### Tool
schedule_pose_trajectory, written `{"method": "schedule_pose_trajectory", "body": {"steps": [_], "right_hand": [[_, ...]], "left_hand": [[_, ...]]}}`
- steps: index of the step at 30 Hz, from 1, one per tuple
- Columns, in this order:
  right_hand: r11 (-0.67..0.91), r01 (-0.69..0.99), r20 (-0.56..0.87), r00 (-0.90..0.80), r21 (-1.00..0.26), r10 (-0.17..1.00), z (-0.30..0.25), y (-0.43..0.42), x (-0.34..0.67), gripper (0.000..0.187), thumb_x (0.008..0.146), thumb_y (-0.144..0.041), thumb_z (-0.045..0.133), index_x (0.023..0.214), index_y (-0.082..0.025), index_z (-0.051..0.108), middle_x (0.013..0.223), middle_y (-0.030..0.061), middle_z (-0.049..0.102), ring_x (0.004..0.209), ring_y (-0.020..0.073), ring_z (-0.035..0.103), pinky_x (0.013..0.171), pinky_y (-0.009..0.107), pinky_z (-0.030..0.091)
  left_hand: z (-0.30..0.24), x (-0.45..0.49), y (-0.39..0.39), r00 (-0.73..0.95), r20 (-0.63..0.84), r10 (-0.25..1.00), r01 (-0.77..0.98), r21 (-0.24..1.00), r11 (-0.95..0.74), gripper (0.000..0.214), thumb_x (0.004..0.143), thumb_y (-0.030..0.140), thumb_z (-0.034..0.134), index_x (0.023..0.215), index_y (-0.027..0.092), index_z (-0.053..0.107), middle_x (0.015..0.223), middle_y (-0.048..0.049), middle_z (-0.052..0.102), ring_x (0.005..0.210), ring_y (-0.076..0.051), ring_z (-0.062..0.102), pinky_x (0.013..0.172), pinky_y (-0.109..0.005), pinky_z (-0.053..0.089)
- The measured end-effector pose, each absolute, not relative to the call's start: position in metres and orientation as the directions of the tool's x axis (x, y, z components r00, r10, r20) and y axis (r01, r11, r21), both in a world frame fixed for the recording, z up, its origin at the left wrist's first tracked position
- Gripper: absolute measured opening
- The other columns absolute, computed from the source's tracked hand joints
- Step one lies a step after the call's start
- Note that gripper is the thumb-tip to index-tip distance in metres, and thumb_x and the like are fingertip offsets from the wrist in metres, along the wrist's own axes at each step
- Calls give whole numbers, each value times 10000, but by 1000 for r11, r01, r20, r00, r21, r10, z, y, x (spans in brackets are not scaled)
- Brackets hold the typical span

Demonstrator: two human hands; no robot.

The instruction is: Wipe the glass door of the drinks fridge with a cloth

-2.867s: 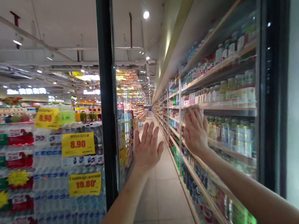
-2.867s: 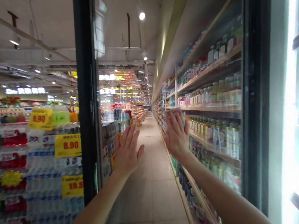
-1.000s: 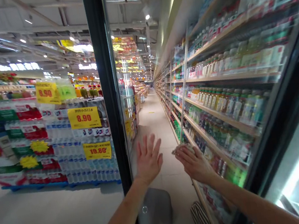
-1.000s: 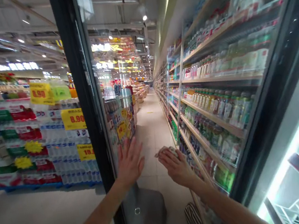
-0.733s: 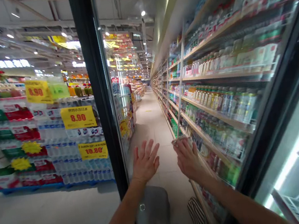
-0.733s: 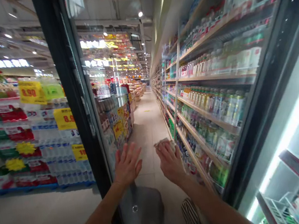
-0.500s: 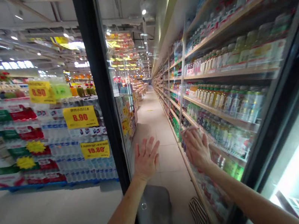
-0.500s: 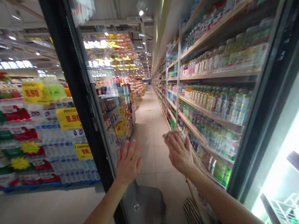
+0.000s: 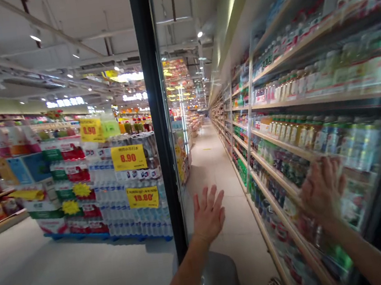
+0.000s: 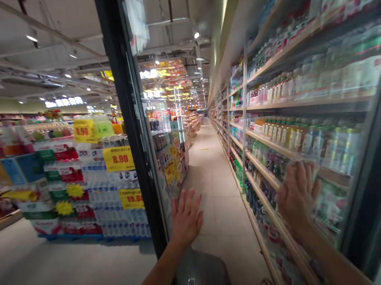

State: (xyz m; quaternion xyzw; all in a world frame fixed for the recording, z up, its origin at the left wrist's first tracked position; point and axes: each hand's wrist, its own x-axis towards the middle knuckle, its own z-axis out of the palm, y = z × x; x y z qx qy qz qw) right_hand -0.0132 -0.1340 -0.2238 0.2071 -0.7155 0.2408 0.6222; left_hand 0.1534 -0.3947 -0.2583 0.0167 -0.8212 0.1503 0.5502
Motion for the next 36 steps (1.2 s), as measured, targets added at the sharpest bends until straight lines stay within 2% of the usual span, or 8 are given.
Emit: {"method": "schedule_pose_trajectory", "body": {"steps": [3, 6, 8, 14, 20, 28, 33, 36], "right_hand": [[796, -586, 980, -195, -152, 43, -230, -147, 3, 631, 872, -257, 399, 1461, -163, 192, 1498, 174, 243, 1390, 342, 186, 1040, 603, 250], [690, -697, 930, -92, 195, -356, -255, -169, 24, 651, 872, -189, 392, 1471, -225, 139, 1445, 124, 371, 1384, 257, 239, 1098, 527, 212], [658, -710, 912, -56, 249, -406, -262, -169, 23, 632, 869, -188, 408, 1459, -243, 190, 1410, 109, 424, 1380, 242, 252, 1112, 526, 181], [781, -578, 959, -267, -237, 94, -247, -137, -2, 581, 896, -214, 343, 1457, -182, 194, 1501, 172, 232, 1408, 307, 132, 1055, 617, 221], [706, -698, 938, -151, 122, -311, -265, -171, 23, 632, 878, -180, 383, 1466, -235, 158, 1472, 114, 325, 1406, 247, 174, 1108, 527, 208], [766, -567, 951, -221, -304, 214, -244, -110, -28, 568, 898, -206, 334, 1451, -157, 212, 1494, 189, 235, 1405, 297, 149, 1057, 616, 257], [767, -641, 961, -197, 25, -196, -254, -132, -11, 604, 887, -186, 365, 1461, -211, 180, 1469, 157, 311, 1396, 295, 188, 1066, 571, 279], [803, -596, 966, -207, 2, -156, -245, -114, -20, 559, 889, -209, 379, 1438, -181, 274, 1433, 179, 366, 1374, 330, 239, 1067, 577, 260]], "left_hand": [[-260, 152, -395, -382, 913, 141, -179, -222, 958, 472, 846, 329, 504, 1306, 225, 478, 1403, -51, 442, 1417, -223, 60, 1148, -466, 21], [-260, 150, -394, -373, 918, 139, -153, -208, 966, 472, 845, 319, 511, 1306, 223, 479, 1384, -68, 464, 1417, -217, 61, 1147, -472, 19], [-259, 150, -394, -372, 919, 132, -128, -192, 973, 464, 851, 312, 505, 1304, 212, 483, 1366, -84, 483, 1417, -213, 60, 1146, -472, 21], [-257, 148, -394, -365, 923, 124, -68, -159, 985, 544, 877, 309, 479, 1397, 215, 350, 1393, -98, 442, 1412, -210, 86, 1143, -478, 37], [-259, 144, -396, -336, 932, 136, -66, -168, 984, 654, 877, 318, 494, 1447, 262, 178, 1463, -72, 319, 1408, -216, 95, 1141, -489, 33], [-261, 136, -401, -338, 932, 131, -50, -157, 986, 681, 865, 314, 512, 1448, 268, 164, 1494, -59, 243, 1408, -235, 89, 1140, -500, 33], [-262, 130, -406, -316, 938, 142, -49, -166, 985, 688, 859, 307, 520, 1450, 275, 168, 1509, -48, 202, 1409, -234, 91, 1144, -497, 20], [-259, 131, -407, -372, 918, 139, -49, -169, 984, 712, 854, 291, 526, 1456, 267, 147, 1511, -58, 196, 1408, -241, 80, 1145, -499, 32]]}}
